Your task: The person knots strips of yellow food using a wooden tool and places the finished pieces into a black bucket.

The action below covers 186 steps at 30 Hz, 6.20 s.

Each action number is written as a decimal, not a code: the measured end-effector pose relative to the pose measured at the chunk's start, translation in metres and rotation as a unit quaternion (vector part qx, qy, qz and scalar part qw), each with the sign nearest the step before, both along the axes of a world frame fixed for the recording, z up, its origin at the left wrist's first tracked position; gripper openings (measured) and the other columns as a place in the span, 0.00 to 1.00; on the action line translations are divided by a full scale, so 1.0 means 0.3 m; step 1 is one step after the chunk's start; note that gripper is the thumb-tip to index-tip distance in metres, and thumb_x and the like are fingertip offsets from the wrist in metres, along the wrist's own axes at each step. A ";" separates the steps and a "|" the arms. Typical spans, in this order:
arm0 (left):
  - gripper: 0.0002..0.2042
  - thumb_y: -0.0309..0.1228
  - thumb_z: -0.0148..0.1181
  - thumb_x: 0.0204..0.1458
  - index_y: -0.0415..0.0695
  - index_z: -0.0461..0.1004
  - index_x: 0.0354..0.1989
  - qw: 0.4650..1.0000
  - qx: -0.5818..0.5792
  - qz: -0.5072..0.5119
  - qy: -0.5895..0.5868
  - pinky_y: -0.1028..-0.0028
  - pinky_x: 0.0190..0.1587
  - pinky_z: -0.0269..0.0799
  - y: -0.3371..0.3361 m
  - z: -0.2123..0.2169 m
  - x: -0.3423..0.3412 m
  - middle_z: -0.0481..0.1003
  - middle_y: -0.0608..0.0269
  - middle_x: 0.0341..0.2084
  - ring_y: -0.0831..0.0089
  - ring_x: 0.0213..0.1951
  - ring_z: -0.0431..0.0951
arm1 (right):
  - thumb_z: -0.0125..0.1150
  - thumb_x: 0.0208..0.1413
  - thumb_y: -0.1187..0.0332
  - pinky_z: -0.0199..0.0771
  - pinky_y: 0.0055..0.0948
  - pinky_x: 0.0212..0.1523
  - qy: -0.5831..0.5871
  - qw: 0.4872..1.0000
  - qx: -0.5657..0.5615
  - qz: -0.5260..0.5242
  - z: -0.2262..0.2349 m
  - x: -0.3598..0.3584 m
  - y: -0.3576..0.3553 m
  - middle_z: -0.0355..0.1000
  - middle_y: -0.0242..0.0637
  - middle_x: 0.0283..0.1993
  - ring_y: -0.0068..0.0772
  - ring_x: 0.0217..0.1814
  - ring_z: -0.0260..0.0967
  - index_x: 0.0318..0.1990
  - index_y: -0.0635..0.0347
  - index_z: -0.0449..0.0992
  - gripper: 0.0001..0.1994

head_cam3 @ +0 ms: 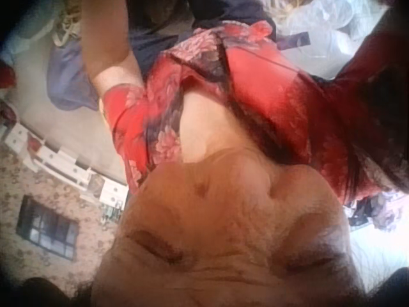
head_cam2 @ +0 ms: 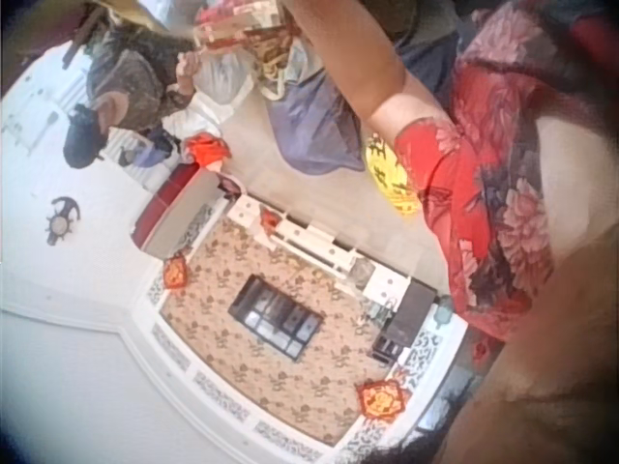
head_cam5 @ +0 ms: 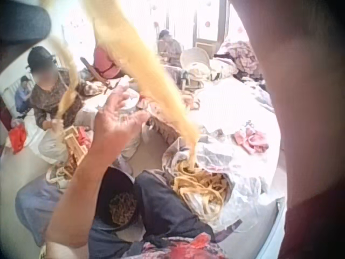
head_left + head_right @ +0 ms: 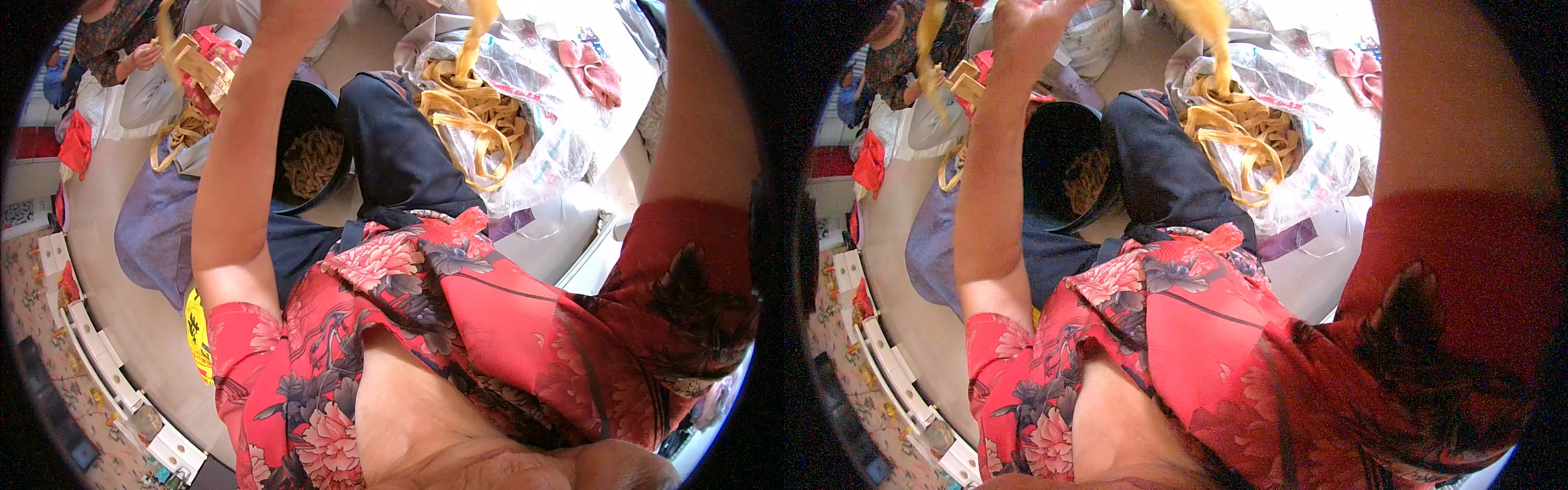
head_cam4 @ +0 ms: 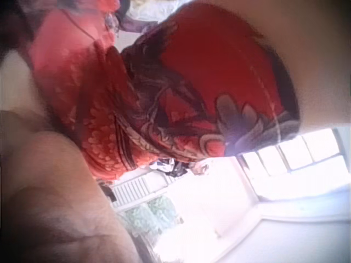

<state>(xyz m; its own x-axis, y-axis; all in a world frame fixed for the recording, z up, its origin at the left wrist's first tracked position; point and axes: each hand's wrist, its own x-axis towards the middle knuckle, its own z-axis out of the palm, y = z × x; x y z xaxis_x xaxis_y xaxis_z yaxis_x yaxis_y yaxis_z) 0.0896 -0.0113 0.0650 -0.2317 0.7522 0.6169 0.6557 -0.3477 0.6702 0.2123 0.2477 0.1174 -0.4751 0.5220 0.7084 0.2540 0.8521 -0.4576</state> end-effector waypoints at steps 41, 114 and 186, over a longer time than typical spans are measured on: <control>0.14 0.36 0.48 0.53 0.36 0.73 0.34 0.937 -0.335 0.083 0.057 0.70 0.26 0.71 -0.247 -0.402 -0.306 0.74 0.56 0.25 0.70 0.19 0.75 | 0.53 0.51 0.71 0.62 0.19 0.25 -0.027 0.671 -0.537 0.510 -0.321 -0.546 -0.754 0.67 0.30 0.25 0.17 0.24 0.61 0.39 0.68 0.73 0.10; 0.04 0.18 0.48 0.41 0.40 0.68 0.22 0.927 -0.124 0.205 -0.288 0.84 0.19 0.60 -0.445 -0.464 -0.641 0.67 0.73 0.18 0.87 0.19 0.64 | 0.62 0.47 0.71 0.60 0.16 0.21 -0.176 0.742 -0.456 0.458 -0.558 -0.761 -0.790 0.68 0.28 0.21 0.12 0.22 0.60 0.35 0.65 0.76 0.08; 0.19 0.43 0.37 0.61 0.41 0.69 0.30 0.817 0.074 0.130 -0.557 0.73 0.24 0.70 -0.407 -0.496 -0.637 0.68 0.65 0.17 0.70 0.20 0.73 | 0.50 0.59 0.58 0.51 0.15 0.13 -0.132 0.476 -0.741 0.455 -0.666 -0.847 -0.908 0.59 0.24 0.17 0.15 0.15 0.51 0.28 0.59 0.70 0.14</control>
<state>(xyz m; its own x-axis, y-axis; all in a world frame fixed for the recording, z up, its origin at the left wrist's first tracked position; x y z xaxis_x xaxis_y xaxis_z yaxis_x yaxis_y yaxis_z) -0.1015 -0.1334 -0.0838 -0.8516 0.5242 -0.0064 -0.2679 -0.4245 0.8649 -0.0419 -0.0246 -0.0824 -0.9525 -0.1518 -0.2639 0.3034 -0.5454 -0.7813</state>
